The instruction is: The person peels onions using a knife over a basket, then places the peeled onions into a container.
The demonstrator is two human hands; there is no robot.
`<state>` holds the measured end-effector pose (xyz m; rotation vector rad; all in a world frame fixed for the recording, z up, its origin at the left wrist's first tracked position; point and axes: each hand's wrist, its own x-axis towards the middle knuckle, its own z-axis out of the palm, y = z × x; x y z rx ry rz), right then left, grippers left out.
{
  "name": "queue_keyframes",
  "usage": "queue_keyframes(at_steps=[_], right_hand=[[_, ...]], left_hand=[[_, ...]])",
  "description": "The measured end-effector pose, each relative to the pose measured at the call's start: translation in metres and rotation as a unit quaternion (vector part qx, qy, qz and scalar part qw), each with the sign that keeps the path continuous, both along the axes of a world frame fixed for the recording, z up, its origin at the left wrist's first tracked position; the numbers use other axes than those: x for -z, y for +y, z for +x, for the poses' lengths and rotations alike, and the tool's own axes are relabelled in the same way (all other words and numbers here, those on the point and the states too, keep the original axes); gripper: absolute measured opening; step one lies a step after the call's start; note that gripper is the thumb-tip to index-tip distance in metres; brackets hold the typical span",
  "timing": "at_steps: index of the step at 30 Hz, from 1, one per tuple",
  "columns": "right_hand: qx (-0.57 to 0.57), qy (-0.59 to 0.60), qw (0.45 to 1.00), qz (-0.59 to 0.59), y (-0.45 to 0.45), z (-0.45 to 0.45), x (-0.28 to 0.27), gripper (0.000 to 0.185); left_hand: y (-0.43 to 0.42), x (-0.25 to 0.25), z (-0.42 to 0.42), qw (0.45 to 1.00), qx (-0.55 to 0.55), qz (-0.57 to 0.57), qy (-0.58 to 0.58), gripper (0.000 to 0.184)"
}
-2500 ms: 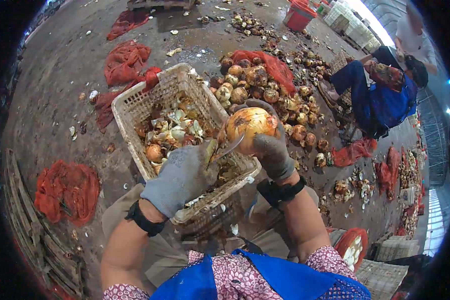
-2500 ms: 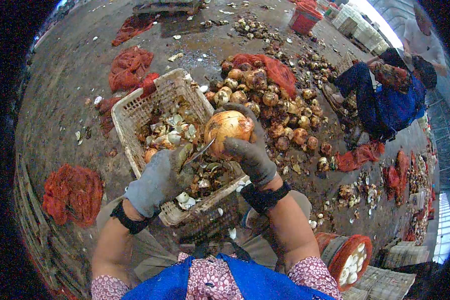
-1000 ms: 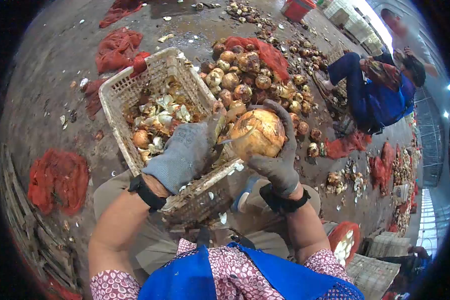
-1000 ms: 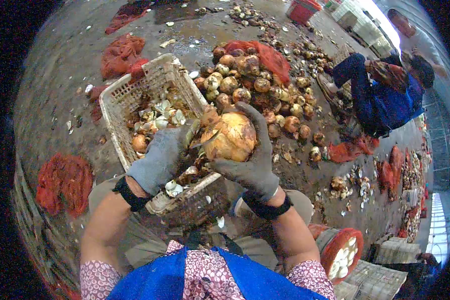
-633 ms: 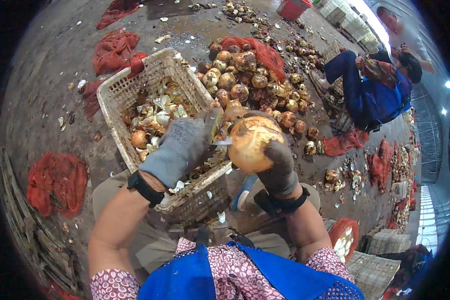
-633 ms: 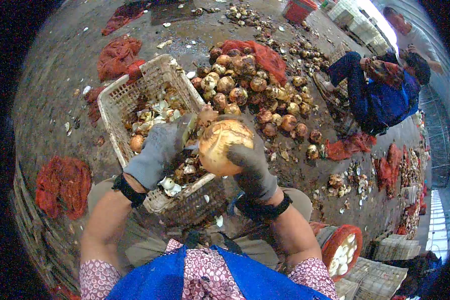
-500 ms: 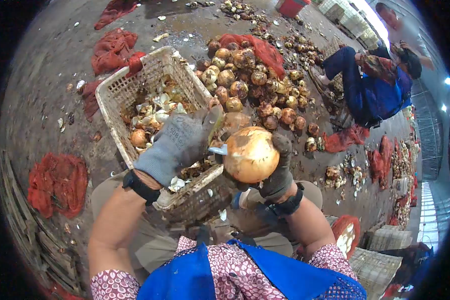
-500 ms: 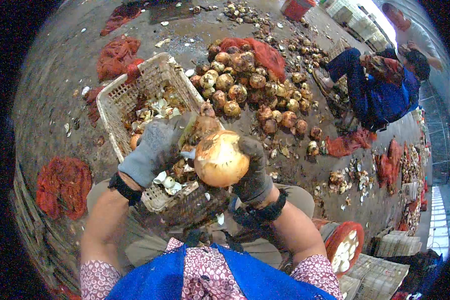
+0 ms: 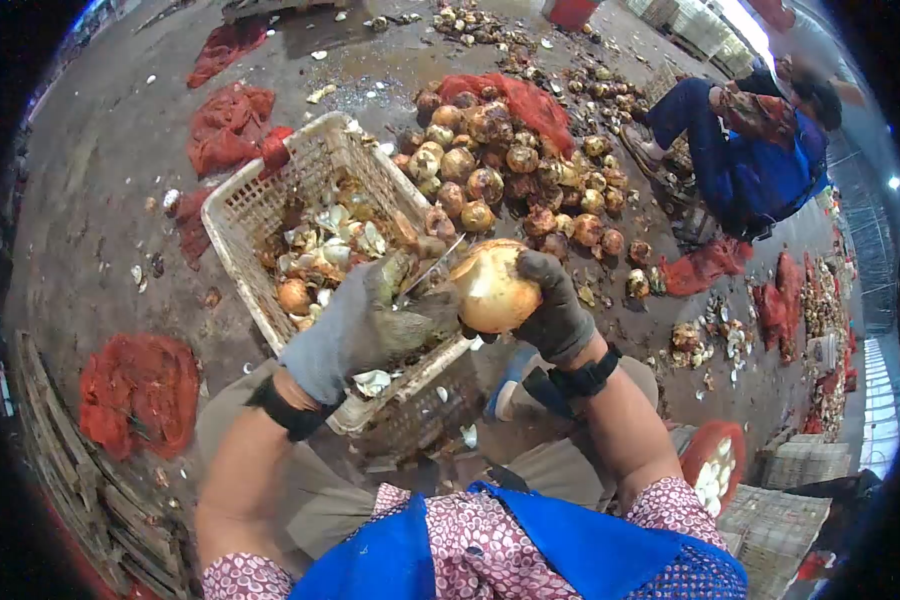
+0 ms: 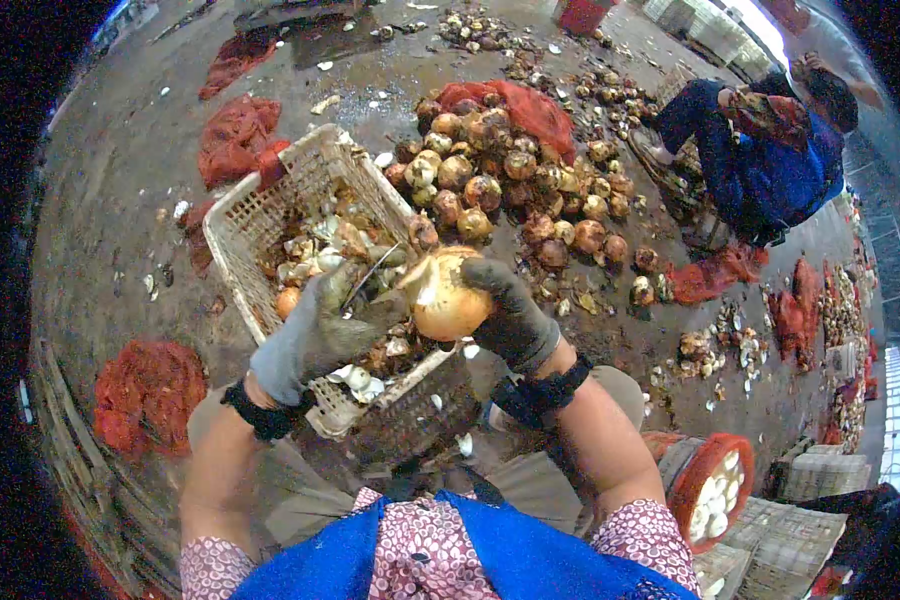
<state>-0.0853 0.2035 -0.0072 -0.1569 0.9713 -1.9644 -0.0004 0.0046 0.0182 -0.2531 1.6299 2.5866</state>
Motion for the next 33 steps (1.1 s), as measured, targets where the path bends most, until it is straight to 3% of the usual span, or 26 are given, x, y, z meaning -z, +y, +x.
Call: queue_keyframes(at_steps=[1,2,3,7,9,10,11,12,15,17,19,23,25,27,29,31,33], right_hand=[[0.002,0.026,0.999,0.032,-0.004,0.000,0.002,0.060],[-0.011,0.048,0.998,0.042,-0.007,0.003,0.002,0.055],[-0.012,0.045,0.998,0.036,-0.010,0.005,0.001,0.055],[-0.044,0.056,0.997,0.032,-0.010,0.004,0.006,0.053],[-0.029,-0.027,0.999,-0.036,-0.006,-0.002,0.012,0.052],[-0.006,0.213,0.976,0.031,-0.015,-0.007,0.022,0.052],[-0.025,0.028,0.995,-0.090,-0.013,-0.014,0.024,0.040],[-0.003,-0.020,0.997,-0.074,-0.021,-0.011,0.018,0.041],[0.035,-0.061,0.996,-0.063,-0.034,-0.010,0.022,0.043],[0.004,-0.051,0.995,-0.084,-0.033,-0.012,0.020,0.050],[-0.005,-0.061,0.992,-0.109,-0.035,-0.010,0.009,0.058],[-0.015,0.001,0.999,-0.034,-0.033,-0.006,0.003,0.060],[0.059,0.281,0.950,0.126,-0.034,-0.005,0.016,0.060],[0.050,0.266,0.952,0.143,-0.030,0.000,0.013,0.067],[-0.036,0.200,0.979,-0.021,-0.031,0.004,0.002,0.073],[-0.060,0.198,0.978,-0.018,-0.029,0.004,0.003,0.075],[-0.064,0.097,0.987,-0.107,-0.030,0.007,-0.003,0.078]], left_hand=[[0.010,-0.016,-0.004,0.946,-0.052,0.270,-0.175,0.014],[0.002,0.002,-0.001,0.994,-0.023,-0.109,0.007,0.014],[-0.005,0.010,0.001,0.864,0.014,-0.469,0.183,0.014],[-0.012,0.014,0.003,0.898,0.028,-0.409,0.161,0.012],[-0.008,0.022,0.001,0.896,-0.018,-0.400,0.192,0.012],[-0.007,0.027,0.000,0.898,-0.053,-0.378,0.220,0.012],[-0.008,0.031,-0.001,0.897,-0.088,-0.355,0.247,0.014],[-0.004,0.013,-0.001,0.997,-0.069,-0.045,0.006,0.018],[-0.009,-0.001,-0.004,0.993,-0.046,-0.095,-0.058,0.018],[-0.004,-0.012,-0.003,0.996,-0.049,-0.052,-0.049,0.019],[-0.002,-0.015,-0.005,0.995,-0.020,0.092,-0.017,0.019],[0.004,-0.010,-0.010,0.993,-0.054,0.098,-0.031,0.020],[0.004,-0.015,-0.011,0.991,-0.031,0.130,-0.020,0.020],[0.008,-0.023,-0.008,0.989,-0.072,0.111,-0.067,0.021],[0.009,-0.027,-0.004,0.986,-0.039,0.150,-0.052,0.022],[0.017,-0.037,0.000,0.982,-0.025,0.186,-0.028,0.025],[0.017,-0.040,0.005,0.981,0.019,0.191,-0.002,0.026]])
